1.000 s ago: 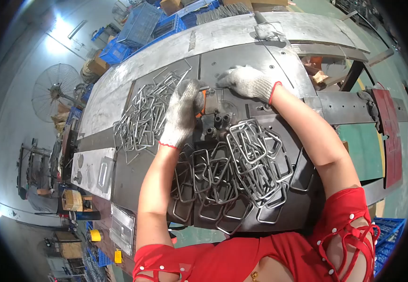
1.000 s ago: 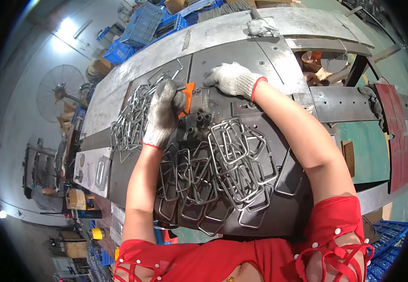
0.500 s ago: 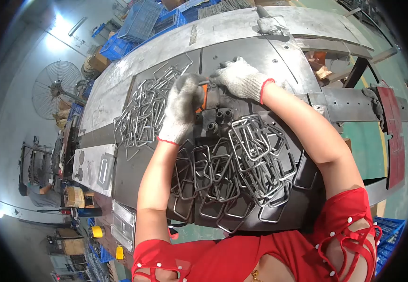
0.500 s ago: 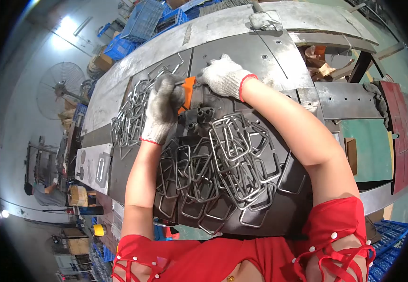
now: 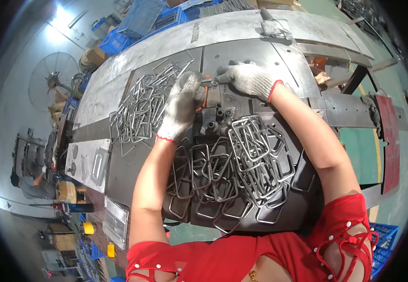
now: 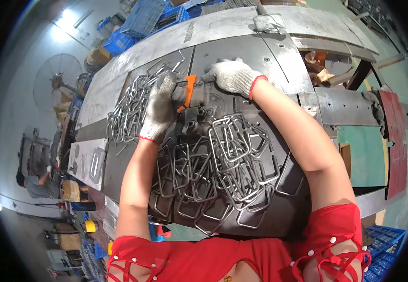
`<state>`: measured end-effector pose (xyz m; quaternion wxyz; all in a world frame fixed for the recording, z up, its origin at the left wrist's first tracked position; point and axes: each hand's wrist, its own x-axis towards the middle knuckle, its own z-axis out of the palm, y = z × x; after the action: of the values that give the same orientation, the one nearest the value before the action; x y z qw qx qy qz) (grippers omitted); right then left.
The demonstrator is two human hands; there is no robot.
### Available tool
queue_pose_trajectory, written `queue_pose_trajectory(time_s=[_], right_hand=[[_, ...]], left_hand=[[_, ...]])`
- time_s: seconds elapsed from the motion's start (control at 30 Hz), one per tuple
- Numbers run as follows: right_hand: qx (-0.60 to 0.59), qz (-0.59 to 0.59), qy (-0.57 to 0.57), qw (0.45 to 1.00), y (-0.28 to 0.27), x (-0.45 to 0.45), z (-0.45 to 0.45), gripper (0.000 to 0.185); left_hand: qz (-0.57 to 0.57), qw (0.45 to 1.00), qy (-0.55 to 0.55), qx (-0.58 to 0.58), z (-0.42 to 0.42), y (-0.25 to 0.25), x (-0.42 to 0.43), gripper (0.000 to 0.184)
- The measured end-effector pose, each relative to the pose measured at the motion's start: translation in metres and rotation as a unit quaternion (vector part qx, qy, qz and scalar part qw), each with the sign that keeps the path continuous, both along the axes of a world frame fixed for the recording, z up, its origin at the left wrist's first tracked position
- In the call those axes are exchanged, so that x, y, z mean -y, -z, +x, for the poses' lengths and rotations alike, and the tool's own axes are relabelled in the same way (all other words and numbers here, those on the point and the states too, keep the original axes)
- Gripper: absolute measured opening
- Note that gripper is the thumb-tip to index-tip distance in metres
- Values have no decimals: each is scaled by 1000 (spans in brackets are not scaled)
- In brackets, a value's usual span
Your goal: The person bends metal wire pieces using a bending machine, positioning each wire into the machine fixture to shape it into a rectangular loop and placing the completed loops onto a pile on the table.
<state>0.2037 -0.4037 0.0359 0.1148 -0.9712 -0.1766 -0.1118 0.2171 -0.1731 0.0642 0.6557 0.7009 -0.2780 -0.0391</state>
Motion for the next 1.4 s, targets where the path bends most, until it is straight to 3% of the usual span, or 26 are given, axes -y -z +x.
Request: queue_pose_trajectory(time_s=[0.03,0.07,0.17,0.2,0.43,0.63,0.7,0.73,0.8,0.87,0.9,0.93,0.97,1.0,1.03,1.07,1.4], right_hand=[[5,0,4,1000,0,1,0,38],[-29,35,-1,999,-3,4,-1,37],[-51,11,45,998,-12,-2,-5,35],[-55,-11,34,998,-17,-3,-9,34],[-39,-23,32,998,-18,-4,-15,38],[-50,-32,39,997,-27,-7,-21,38],[-67,-18,58,996,-34,-12,-24,38],[-18,-13,26,999,-14,-4,-13,40],[-33,19,-16,999,-5,-5,-9,42],[-10,8,-16,1000,-6,5,-4,45],[10,-10,-6,1000,-1,4,-4,46],[7,-21,-6,1000,-6,4,-7,45],[2,-26,-13,1000,-10,3,-8,45],[-7,-22,-8,1000,-10,3,-8,44],[-18,-16,-8,1000,-8,3,-6,44],[-31,-9,-10,999,-8,2,-4,43],[-53,-7,4,999,-15,0,-10,42]], left_hand=[[212,919,0,332,5,1,-7,15],[296,701,-111,639,6,-4,-12,20],[253,836,-74,481,-6,-10,-11,33],[258,794,-73,546,-5,-10,-12,36],[268,798,-82,533,-2,1,-16,52],[279,806,-112,509,-10,0,-15,37],[248,852,-101,450,-8,1,-13,34],[243,875,-94,409,-6,5,-15,33],[233,916,-83,317,-2,15,-21,35],[241,881,-86,398,10,15,-17,37],[254,813,-106,514,12,12,-12,38],[190,950,-77,235,-12,-19,-2,33],[121,990,-35,-71,-37,-49,1,32],[174,970,-40,164,-30,-38,-2,34],[217,894,-47,388,-12,-18,-11,38],[246,768,-53,589,-2,-8,-16,42],[292,781,-41,550,-2,-4,-21,48]])
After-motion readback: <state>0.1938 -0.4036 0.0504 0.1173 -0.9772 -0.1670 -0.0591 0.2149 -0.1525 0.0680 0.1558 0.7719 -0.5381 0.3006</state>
